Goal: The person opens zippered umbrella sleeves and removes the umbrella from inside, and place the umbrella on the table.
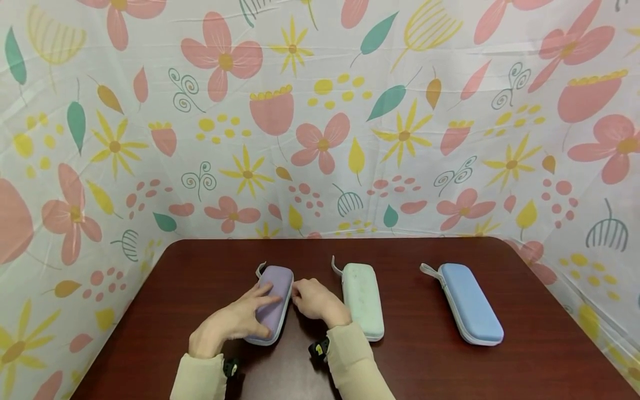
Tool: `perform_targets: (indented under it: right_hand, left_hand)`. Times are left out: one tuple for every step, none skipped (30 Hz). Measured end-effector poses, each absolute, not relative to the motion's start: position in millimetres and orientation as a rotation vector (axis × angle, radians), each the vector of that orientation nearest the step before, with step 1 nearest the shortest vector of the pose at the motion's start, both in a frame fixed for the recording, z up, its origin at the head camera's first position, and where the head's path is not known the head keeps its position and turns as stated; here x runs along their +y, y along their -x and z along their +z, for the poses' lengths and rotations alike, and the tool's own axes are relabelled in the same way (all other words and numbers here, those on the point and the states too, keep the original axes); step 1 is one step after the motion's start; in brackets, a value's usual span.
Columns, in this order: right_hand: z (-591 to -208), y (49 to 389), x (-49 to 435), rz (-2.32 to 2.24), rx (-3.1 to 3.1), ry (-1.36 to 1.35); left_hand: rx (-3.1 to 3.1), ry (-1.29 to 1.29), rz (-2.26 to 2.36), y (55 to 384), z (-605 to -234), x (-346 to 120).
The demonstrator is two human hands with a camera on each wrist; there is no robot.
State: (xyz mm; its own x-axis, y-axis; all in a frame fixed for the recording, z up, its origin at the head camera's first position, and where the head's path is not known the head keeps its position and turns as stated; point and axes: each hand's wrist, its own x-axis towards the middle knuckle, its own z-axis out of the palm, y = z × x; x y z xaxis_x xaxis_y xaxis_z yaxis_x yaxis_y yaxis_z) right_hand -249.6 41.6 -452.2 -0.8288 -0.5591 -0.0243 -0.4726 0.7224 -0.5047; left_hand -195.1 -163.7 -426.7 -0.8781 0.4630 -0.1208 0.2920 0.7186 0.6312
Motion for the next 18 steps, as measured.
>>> perform_targets:
  right_hand:
    - [-452.3,249.3,41.7,-0.736,2.753,0.833]
    - [-452.2,249.1,41.7,-0.735,2.757,0.836]
    - [-452.0,248.6,41.9,-0.736,2.759,0.84]
    - [-452.1,248.6,41.8,-0.735,2.761,0.843]
    - [-452.2,248.5,41.6,-0.735,2.76,0.846]
    - [-452.4,248.6,41.5,-0.734,2.76,0.849]
    - [-452.9,248.8,41.3,-0.731,2.761,0.853]
    - [-453.3,249.0,41.1,-0.727,2.76,0.852]
    - [-453.7,249.1,41.1,-0.723,2.762,0.853]
    - [-454.0,249.5,40.9,-0.717,2.763,0.849]
    - [-454.1,249.6,40.9,-0.712,2.766,0.847]
    - [-453.9,249.7,41.0,-0.706,2.77,0.844]
    - [-453.8,249.7,41.1,-0.702,2.772,0.841]
    - [-453.6,249.6,41.1,-0.7,2.772,0.836]
    - [-453.4,249.4,41.1,-0.696,2.771,0.833]
    - [-453.1,249.2,41.1,-0.695,2.769,0.83]
    - [-452.8,249.0,40.9,-0.694,2.768,0.83]
    - [-452.4,248.5,40.9,-0.695,2.769,0.832]
  left_hand:
    - [2.656,-0.589,0.903,194.6,-426.8,-163.1]
    - [2.66,-0.577,0.895,194.0,-426.8,-162.3]
    - [2.665,-0.563,0.889,193.6,-427.1,-161.6]
    - [2.672,-0.552,0.883,193.3,-427.3,-161.0]
    - [2.681,-0.542,0.877,193.0,-427.4,-160.4]
    - [2.69,-0.528,0.87,192.7,-427.4,-159.9]
    - [2.696,-0.515,0.867,192.4,-427.3,-159.3]
    - [2.701,-0.505,0.858,192.2,-427.2,-158.9]
    - [2.703,-0.5,0.85,192.1,-427.2,-158.5]
    - [2.705,-0.497,0.843,191.9,-426.8,-158.2]
    - [2.706,-0.495,0.836,191.9,-426.7,-158.0]
    - [2.707,-0.493,0.83,191.8,-426.3,-157.8]
    - [2.706,-0.496,0.825,191.9,-426.2,-157.8]
    - [2.706,-0.499,0.817,191.9,-426.1,-157.9]
    - [2.705,-0.5,0.813,192.0,-426.1,-158.1]
    - [2.706,-0.502,0.81,192.2,-426.1,-158.4]
    - [2.705,-0.502,0.81,192.5,-426.3,-158.7]
    - [2.707,-0.506,0.811,192.9,-426.6,-159.1]
